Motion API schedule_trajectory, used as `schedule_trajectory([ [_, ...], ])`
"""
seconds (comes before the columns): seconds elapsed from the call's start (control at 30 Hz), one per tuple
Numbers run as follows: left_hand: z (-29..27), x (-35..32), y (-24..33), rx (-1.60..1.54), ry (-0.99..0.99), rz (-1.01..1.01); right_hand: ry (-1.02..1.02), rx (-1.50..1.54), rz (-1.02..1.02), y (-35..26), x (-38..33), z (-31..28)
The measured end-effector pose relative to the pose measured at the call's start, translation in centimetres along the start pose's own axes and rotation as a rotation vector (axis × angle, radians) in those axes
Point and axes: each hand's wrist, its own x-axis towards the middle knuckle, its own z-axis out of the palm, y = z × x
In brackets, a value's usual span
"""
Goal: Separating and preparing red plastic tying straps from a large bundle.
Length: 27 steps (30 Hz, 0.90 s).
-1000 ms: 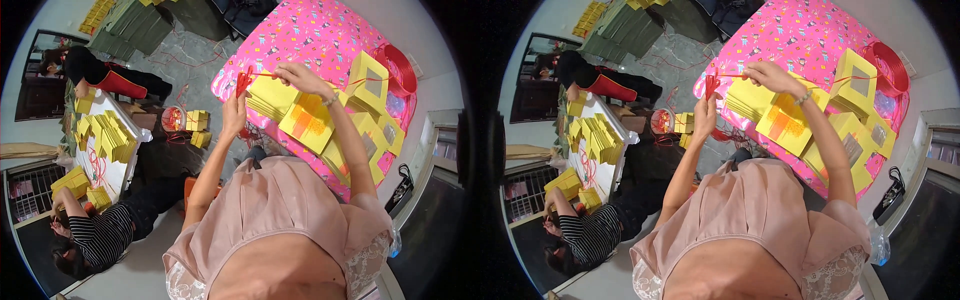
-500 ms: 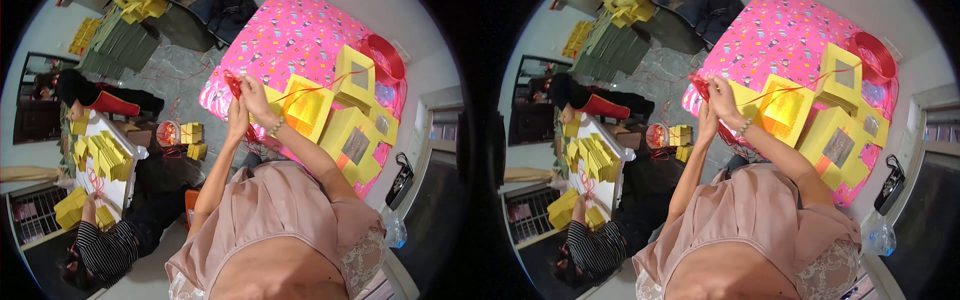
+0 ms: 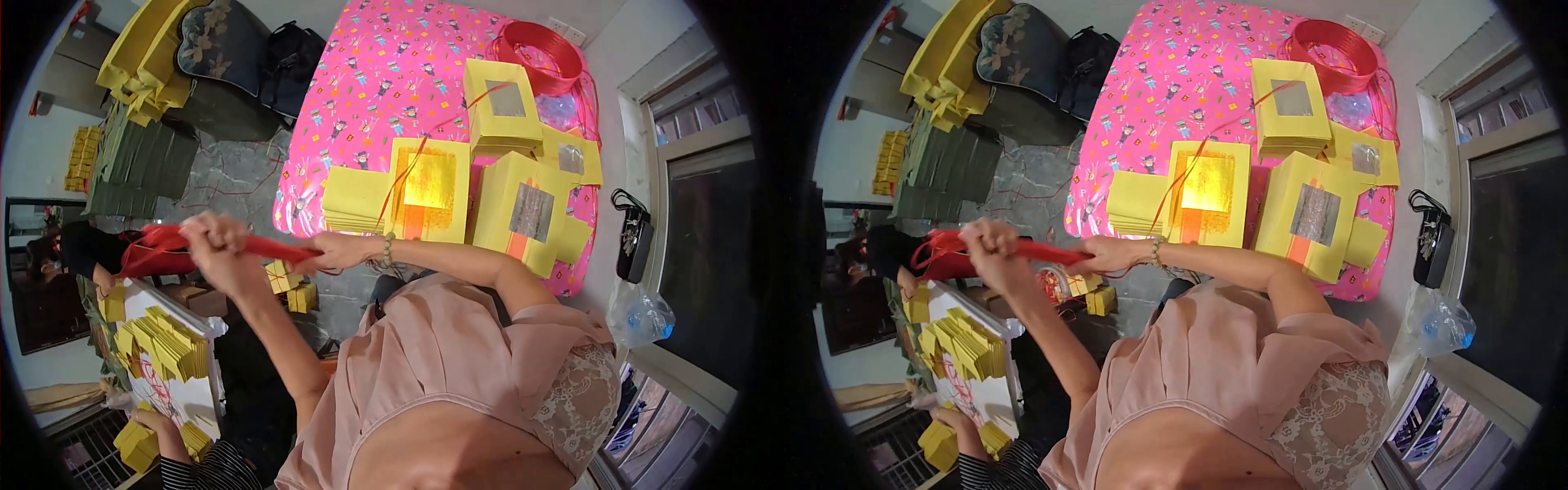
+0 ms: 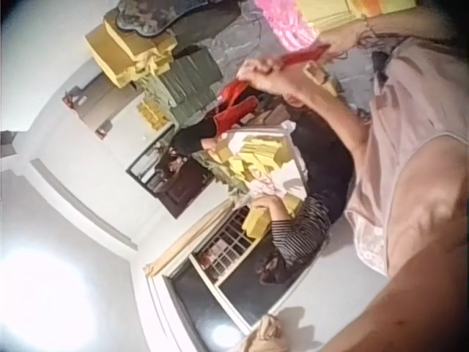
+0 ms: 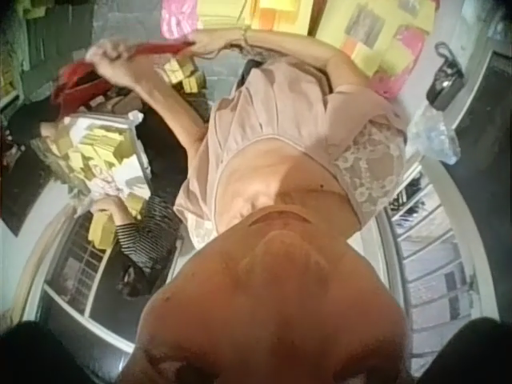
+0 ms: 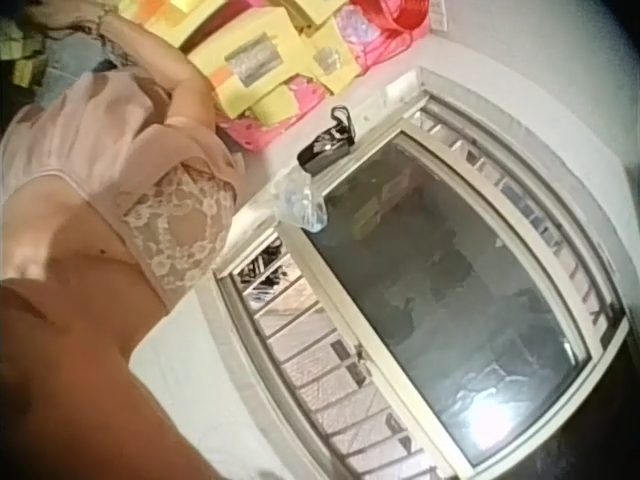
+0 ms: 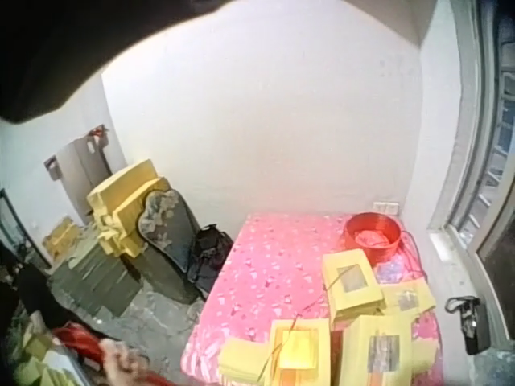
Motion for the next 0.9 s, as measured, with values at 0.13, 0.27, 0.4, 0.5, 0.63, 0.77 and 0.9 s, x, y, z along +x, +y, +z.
schedule_trajectory([
  [0.13, -1.2, 0.6, 5.9, 0.009, -0.154, 0.232, -0.319, 0.085, 0.064, 2.8, 0.3, -3.6],
  [0.27, -5.8, -0.8, 12.0, 0.124, -0.002, 0.451, -0.52, 0.202, 0.224, 5.1, 0.5, -7.8],
  [0.4, -15.8, -1.0, 13.5, 0.605, 0.098, 0.577, -0.56, 0.251, 0.149, 5.7, 1.0, -11.1],
  [0.5, -27.2, -0.5, 11.2, 1.853, 0.589, 0.622, -0.621, 0.255, 0.157, 5.3, 2.4, -11.0],
  [0.63, -21.6, -1.6, 3.5, 1.893, 0.056, -0.096, -0.477, -0.056, 0.193, 4.3, 4.6, -8.3],
  [0.77, -14.6, -2.0, -3.1, 1.637, -0.305, 0.393, -0.548, -0.184, 0.177, 3.3, 6.4, -5.2],
  [0.9, -13.5, -3.4, -6.1, 1.359, -0.321, -0.199, -0.558, -0.357, 0.088, 2.2, 8.2, -3.2],
])
